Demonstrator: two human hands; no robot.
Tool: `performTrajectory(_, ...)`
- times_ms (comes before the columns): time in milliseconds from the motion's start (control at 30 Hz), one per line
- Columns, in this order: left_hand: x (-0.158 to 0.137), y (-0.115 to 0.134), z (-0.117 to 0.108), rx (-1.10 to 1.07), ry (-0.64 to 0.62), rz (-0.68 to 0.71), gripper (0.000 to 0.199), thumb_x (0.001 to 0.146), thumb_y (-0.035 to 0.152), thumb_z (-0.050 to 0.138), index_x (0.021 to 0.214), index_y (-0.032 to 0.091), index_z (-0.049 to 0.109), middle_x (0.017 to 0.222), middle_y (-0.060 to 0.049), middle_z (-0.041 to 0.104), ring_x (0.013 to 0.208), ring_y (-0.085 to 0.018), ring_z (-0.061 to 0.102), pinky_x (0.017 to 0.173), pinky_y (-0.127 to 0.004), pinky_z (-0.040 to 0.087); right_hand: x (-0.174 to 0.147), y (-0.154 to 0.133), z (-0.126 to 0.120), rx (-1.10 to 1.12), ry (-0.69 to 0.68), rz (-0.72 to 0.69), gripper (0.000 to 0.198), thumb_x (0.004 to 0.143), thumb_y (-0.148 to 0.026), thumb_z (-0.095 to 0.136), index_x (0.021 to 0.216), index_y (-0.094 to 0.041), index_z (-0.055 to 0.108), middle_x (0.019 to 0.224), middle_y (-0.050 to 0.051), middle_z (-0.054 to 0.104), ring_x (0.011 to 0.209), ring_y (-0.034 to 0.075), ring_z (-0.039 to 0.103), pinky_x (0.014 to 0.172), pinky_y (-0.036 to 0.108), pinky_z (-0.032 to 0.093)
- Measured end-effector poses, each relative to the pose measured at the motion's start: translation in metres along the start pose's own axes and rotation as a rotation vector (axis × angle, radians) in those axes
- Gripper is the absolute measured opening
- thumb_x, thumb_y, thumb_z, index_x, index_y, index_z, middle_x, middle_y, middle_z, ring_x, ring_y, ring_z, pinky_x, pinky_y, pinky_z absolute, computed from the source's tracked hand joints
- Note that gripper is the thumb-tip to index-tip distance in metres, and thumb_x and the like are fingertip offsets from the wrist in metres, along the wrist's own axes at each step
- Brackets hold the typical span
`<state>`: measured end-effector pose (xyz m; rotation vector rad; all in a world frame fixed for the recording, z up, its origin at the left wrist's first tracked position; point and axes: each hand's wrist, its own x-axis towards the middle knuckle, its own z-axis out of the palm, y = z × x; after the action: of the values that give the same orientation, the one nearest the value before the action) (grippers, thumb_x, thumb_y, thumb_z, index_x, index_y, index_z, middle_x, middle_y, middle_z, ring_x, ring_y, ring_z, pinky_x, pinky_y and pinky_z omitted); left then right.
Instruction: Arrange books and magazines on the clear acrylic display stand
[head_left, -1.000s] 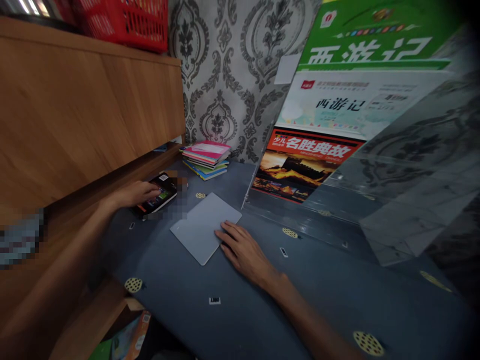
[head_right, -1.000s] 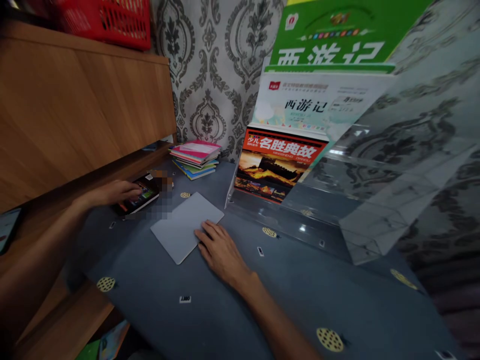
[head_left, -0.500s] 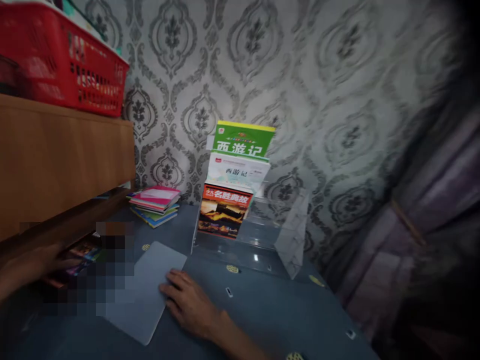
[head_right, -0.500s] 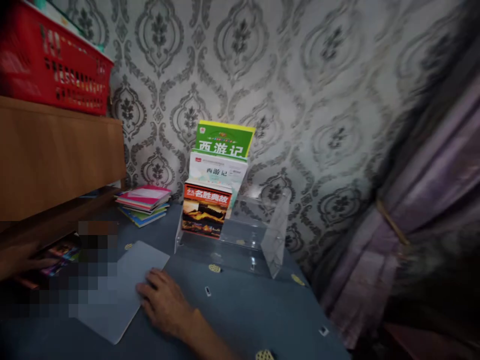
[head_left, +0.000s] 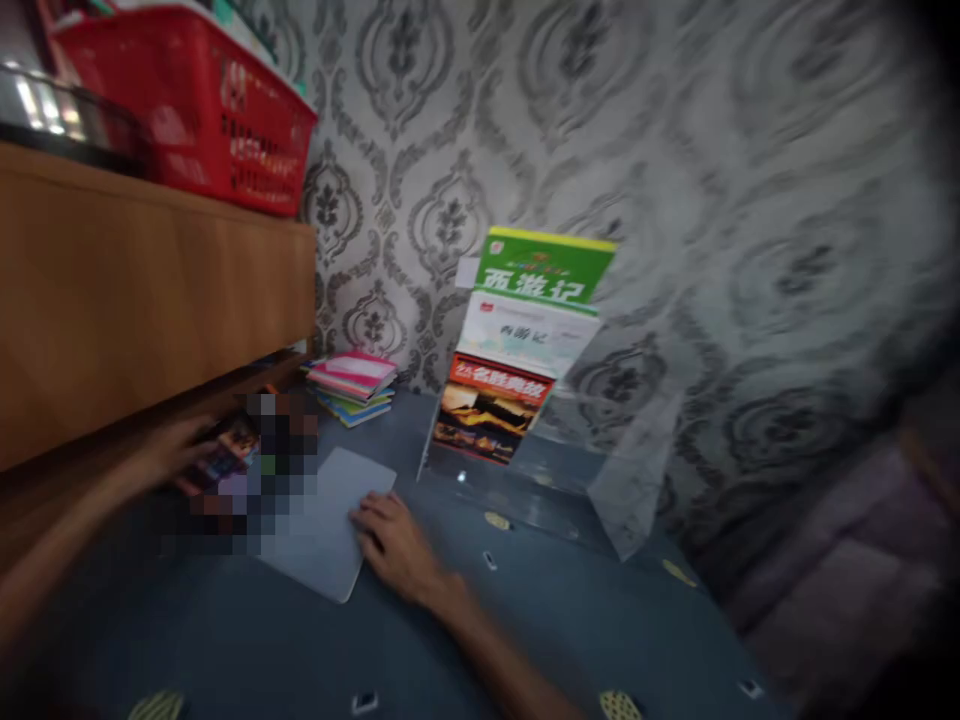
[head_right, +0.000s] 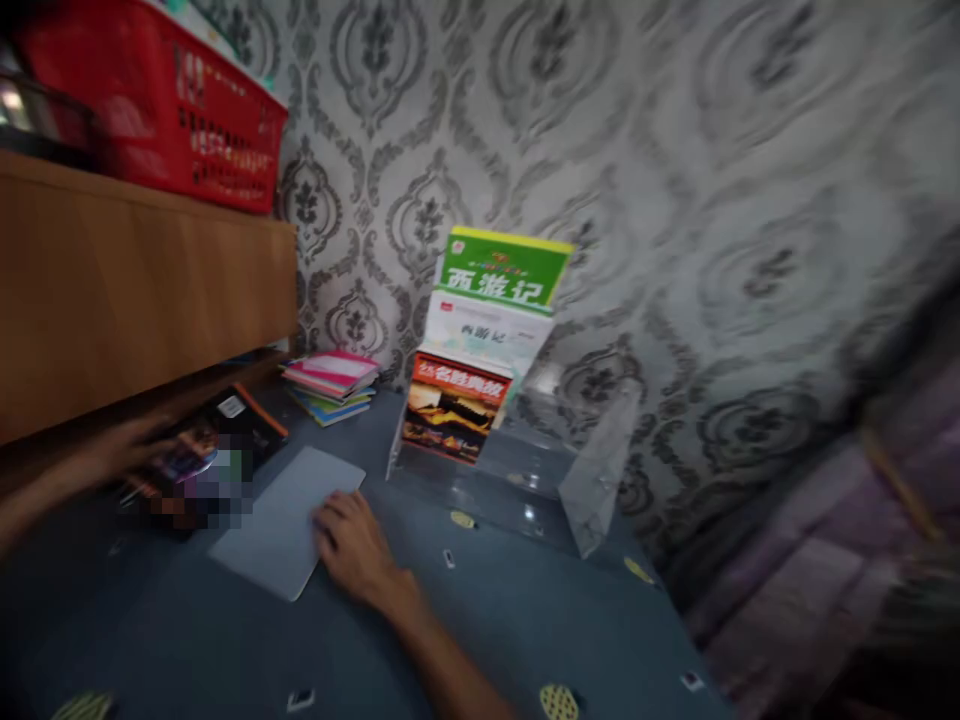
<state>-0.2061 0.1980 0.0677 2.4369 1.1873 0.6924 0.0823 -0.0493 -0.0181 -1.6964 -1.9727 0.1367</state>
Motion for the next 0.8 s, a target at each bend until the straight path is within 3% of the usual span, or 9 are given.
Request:
performTrajectory(100, -0.001, 0.022, -0.005, 0.071, -0.073, 0.007, 0.042, 0.073, 0.056, 0.043, 0.091, 0.021, 0.059, 0.096, -0.012, 0.072, 0.094, -0.032, 0.068, 0.085, -0.042, 0.054, 0.002, 0.002, 0.011, 0.117, 0.061, 0.04, 0.04, 0.096, -0.024, 0.052, 0.134, -0.018, 0.062, 0.137, 0.014, 0.065, 0.136, 0.026, 0.053, 0.117, 0.05, 0.037)
performTrajectory(267, -0.02, 0.057, -0.007, 0.196, -0.089, 0.089, 0.042, 0.087, 0.049, 0.037, 0.109, 0.022, 0.061, 0.098, -0.008, 0.074, 0.092, -0.03, 0.069, 0.082, -0.04, 0.053, 0.007, 0.002, 0.018, 0.429, 0.178, 0.169, 0.045, 0.1, -0.048, 0.045, 0.129, -0.021, 0.065, 0.134, 0.013, 0.067, 0.128, 0.027, 0.06, 0.111, 0.05, 0.044)
performTrajectory(367, -0.047, 0.084, -0.003, 0.238, -0.13, 0.183, 0.047, 0.091, 0.045, 0.04, 0.127, 0.022, 0.061, 0.109, -0.009, 0.075, 0.095, -0.03, 0.07, 0.083, -0.04, 0.054, 0.015, -0.001, 0.012, 0.893, 0.133, 0.348, 0.064, 0.098, -0.068, 0.036, 0.124, -0.018, 0.065, 0.129, 0.017, 0.068, 0.114, 0.029, 0.069, 0.095, 0.047, 0.056)
performTrajectory(467, -0.082, 0.104, 0.009, 0.268, -0.308, 0.372, 0.046, 0.093, 0.029, 0.038, 0.133, 0.029, 0.061, 0.121, -0.006, 0.074, 0.1, -0.028, 0.072, 0.084, -0.04, 0.056, 0.019, -0.002, 0.005, 1.445, -0.036, 0.517, 0.079, 0.097, -0.075, 0.019, 0.118, -0.014, 0.064, 0.118, 0.018, 0.072, 0.098, 0.025, 0.075, 0.077, 0.037, 0.061)
performTrajectory(533, -0.103, 0.108, 0.022, 0.285, -0.318, 0.526, 0.054, 0.09, 0.018, 0.038, 0.137, 0.034, 0.06, 0.135, -0.003, 0.068, 0.117, -0.028, 0.067, 0.092, -0.042, 0.055, 0.017, 0.001, 0.002, 1.638, -0.095, 0.582, 0.073, 0.099, -0.071, 0.022, 0.111, -0.014, 0.066, 0.103, 0.014, 0.076, 0.087, 0.021, 0.076, 0.072, 0.032, 0.06)
performTrajectory(600, -0.119, 0.103, 0.035, 0.282, -0.254, 0.653, 0.058, 0.089, 0.014, 0.038, 0.14, 0.036, 0.057, 0.144, -0.001, 0.062, 0.134, -0.026, 0.056, 0.106, -0.045, 0.049, 0.013, 0.005, 0.001, 1.701, -0.047, 0.626, 0.05, 0.1, -0.059, 0.046, 0.103, -0.014, 0.067, 0.09, 0.009, 0.077, 0.079, 0.018, 0.075, 0.073, 0.029, 0.059)
performTrajectory(667, -0.125, 0.095, 0.045, 0.279, -0.211, 0.727, 0.057, 0.091, 0.015, 0.038, 0.142, 0.036, 0.055, 0.146, 0.0, 0.06, 0.142, -0.024, 0.047, 0.118, -0.048, 0.037, 0.007, 0.006, 0.001, 1.698, 0.04, 0.643, 0.027, 0.089, -0.041, 0.071, 0.098, -0.015, 0.068, 0.085, 0.005, 0.077, 0.075, 0.016, 0.074, 0.077, 0.029, 0.059)
performTrajectory(733, -0.123, 0.087, 0.052, 0.304, -0.2, 0.736, 0.056, 0.092, 0.015, 0.038, 0.141, 0.035, 0.056, 0.147, 0.001, 0.058, 0.146, -0.023, 0.042, 0.124, -0.053, 0.025, -0.001, 0.005, 0.0, 1.674, 0.096, 0.627, 0.031, 0.076, -0.03, 0.084, 0.099, -0.017, 0.068, 0.087, 0.002, 0.078, 0.075, 0.016, 0.074, 0.08, 0.03, 0.059)
performTrajectory(800, -0.116, 0.08, 0.058, 0.336, -0.188, 0.689, 0.056, 0.092, 0.012, 0.037, 0.139, 0.034, 0.058, 0.149, -0.001, 0.057, 0.146, -0.024, 0.042, 0.124, -0.057, 0.02, -0.012, 0.001, -0.003, 1.633, 0.114, 0.606, 0.042, 0.068, -0.03, 0.089, 0.102, -0.017, 0.068, 0.091, 0.002, 0.078, 0.079, 0.017, 0.075, 0.083, 0.033, 0.06)
